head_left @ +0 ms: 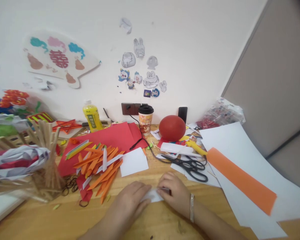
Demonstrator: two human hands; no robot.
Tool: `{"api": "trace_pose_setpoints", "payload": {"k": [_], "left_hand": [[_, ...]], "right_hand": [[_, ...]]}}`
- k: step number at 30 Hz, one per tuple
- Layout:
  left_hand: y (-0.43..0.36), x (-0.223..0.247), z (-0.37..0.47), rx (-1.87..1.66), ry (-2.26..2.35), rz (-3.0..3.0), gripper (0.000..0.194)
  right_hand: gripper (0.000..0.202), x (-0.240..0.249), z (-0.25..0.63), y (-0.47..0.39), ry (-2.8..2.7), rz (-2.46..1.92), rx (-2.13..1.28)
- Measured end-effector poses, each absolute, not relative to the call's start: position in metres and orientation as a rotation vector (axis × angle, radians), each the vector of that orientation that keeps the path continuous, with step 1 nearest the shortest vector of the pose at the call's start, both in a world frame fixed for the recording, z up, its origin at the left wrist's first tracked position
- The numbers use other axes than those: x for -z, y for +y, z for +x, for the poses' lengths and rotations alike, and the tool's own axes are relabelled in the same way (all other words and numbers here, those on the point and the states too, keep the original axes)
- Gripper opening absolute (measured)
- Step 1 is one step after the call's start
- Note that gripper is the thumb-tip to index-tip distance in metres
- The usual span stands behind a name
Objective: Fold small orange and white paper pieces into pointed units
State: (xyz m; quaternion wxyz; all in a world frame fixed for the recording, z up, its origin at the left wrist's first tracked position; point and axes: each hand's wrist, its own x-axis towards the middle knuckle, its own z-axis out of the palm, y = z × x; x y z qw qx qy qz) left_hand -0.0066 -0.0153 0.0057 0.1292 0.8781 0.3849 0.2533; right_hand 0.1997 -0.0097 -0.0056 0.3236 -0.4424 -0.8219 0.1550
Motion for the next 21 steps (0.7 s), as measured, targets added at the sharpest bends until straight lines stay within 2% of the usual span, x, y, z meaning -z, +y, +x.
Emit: {"api": "trace_pose_setpoints", "payload": {"k": [1,6,8,11,15,18,21], "left_hand": [[-0.014,-0.005,-0.006,-0.733,1.142,2.545,0.025],[-0.008,-0.005,-0.007,-0.734,1.208,2.302,0.029],[-0.005,-0.007,-0.008,-0.75,1.191,2.215,0.028],[-0.001,-0.009,-0.01,-0.736,1.182,2.143,0.026],[-0.003,-0.013,-0.01,-0.789,1.246,2.312,0.025],[-0.017,-0.01,-0.005,-0.906,1.273,2.637,0.027],[-0.039,0.002,0.003,-0.844,0.91,2.973,0.029]], "right_hand": [[0.002,0.004,0.2,-0.01,-2.144,-1.196,-0.404],[0.043,-0.005,0.206,-0.015,-2.369,-1.039,-0.2],[0.037,-0.006,0.209,-0.016,-2.448,-0.919,-0.057],[0.009,-0.005,0.21,-0.017,-2.413,-0.854,0.094],[0.017,-0.005,0.207,-0.016,-2.371,-0.858,0.097],[0.018,-0.004,0.205,-0.015,-2.364,-0.905,-0.061],[0.018,-0.002,0.203,-0.014,-2.287,-0.991,-0.271]]}}
